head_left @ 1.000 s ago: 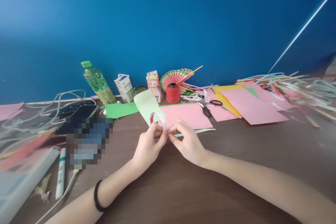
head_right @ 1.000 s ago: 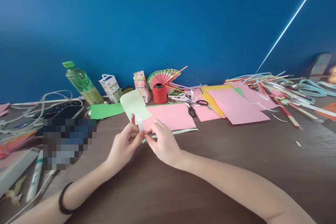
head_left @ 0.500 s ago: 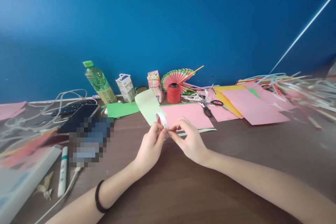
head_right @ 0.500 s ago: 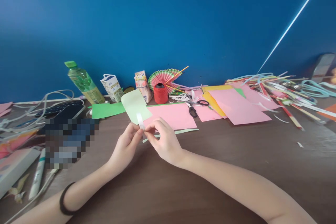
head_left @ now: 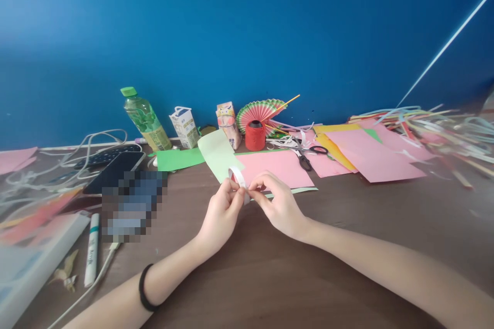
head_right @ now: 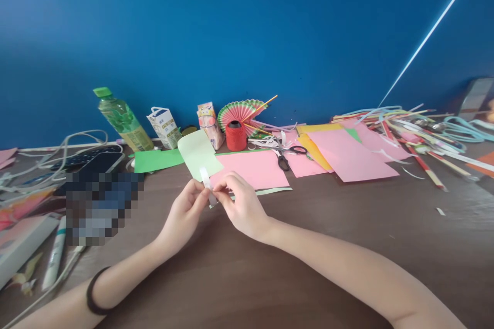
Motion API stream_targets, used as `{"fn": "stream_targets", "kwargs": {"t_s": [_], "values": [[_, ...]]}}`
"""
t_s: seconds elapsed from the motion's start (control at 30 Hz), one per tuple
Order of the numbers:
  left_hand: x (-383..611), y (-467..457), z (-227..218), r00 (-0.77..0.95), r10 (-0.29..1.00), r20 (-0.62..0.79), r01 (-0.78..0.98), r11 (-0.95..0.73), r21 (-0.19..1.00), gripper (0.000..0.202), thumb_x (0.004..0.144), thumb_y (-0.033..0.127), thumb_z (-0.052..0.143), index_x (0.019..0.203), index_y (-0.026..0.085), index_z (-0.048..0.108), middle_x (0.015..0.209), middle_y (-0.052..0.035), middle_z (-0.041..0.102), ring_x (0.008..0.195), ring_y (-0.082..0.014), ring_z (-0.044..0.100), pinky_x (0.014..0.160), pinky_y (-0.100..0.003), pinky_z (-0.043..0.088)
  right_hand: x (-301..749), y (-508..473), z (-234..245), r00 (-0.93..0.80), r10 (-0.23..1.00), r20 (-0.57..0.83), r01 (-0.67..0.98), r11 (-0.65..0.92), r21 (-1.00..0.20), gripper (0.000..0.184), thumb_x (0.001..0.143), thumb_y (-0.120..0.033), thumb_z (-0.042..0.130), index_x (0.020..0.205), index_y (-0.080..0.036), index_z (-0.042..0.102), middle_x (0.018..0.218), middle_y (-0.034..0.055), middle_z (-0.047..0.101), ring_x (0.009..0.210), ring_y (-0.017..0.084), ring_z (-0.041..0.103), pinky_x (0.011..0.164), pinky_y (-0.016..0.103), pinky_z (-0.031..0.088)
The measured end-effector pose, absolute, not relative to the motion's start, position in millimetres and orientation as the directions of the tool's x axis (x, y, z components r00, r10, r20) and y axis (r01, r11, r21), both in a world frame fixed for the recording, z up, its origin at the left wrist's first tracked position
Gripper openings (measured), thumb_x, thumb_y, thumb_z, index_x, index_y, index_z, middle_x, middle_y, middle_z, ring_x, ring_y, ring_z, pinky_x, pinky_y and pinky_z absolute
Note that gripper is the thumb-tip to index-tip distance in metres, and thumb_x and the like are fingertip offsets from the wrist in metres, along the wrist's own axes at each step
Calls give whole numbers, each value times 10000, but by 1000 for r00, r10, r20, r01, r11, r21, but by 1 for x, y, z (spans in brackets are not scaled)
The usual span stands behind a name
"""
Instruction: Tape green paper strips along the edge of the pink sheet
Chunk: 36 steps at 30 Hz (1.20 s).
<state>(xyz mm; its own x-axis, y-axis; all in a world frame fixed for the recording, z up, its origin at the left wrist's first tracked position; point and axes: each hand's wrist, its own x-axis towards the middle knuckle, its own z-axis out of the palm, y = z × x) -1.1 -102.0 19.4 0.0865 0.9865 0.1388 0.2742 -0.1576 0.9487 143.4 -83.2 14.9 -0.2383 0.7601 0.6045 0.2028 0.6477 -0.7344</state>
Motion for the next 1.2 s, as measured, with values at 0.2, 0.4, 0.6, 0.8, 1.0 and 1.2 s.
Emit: {"fn": "stream_targets", "kwargs": {"t_s": [0.2, 0.4, 0.6, 0.8, 1.0, 1.2], "values": [[0, -103, 24, 99, 984, 148, 290, -171, 942, 209, 850, 336, 422, 699, 194, 398, 560, 65, 448, 490, -74, 376, 497, -210, 287, 144, -82, 11, -280, 723, 631, 217, 688, -693, 117, 827, -104, 471, 760, -200, 462, 760, 14, 492, 723, 134, 492, 653, 265, 422], [0, -104, 25, 99, 988, 121, 268, -144, 953, 224, 848, 355, 426, 697, 191, 403, 553, 66, 408, 501, -78, 354, 502, -210, 289, 145, -81, 9, -303, 673, 675, 241, 739, -629, 111, 846, -113, 446, 784, -206, 446, 769, 21, 479, 725, 143, 484, 651, 273, 416], [2, -102, 26, 83, 993, 88, 236, -106, 966, 235, 837, 365, 436, 686, 188, 405, 553, 69, 386, 495, -77, 341, 502, -210, 283, 146, -80, 8, -328, 632, 702, 251, 774, -581, 111, 853, -102, 435, 813, -204, 448, 790, 29, 492, 748, 143, 489, 665, 275, 427], [3, -100, 28, 79, 994, 75, 192, -89, 977, 245, 843, 359, 426, 675, 185, 386, 542, 68, 393, 491, -75, 344, 498, -211, 277, 146, -79, 9, -261, 682, 684, 216, 731, -647, 107, 835, -98, 471, 817, -204, 468, 800, 18, 508, 737, 128, 509, 663, 262, 442], [1, -100, 26, 79, 994, 77, 239, -94, 967, 246, 848, 376, 423, 699, 180, 419, 537, 72, 367, 498, -74, 333, 504, -216, 271, 146, -80, 11, -272, 712, 648, 194, 700, -687, 90, 821, -117, 503, 816, -204, 480, 801, 15, 505, 720, 123, 510, 648, 261, 445], [-1, -102, 24, 110, 991, 79, 231, -103, 967, 183, 847, 332, 421, 736, 187, 405, 588, 62, 422, 539, -78, 362, 544, -223, 294, 146, -79, 12, -293, 704, 647, 198, 706, -680, 113, 824, -110, 501, 766, -199, 464, 762, 8, 493, 707, 120, 493, 630, 252, 436]]}}
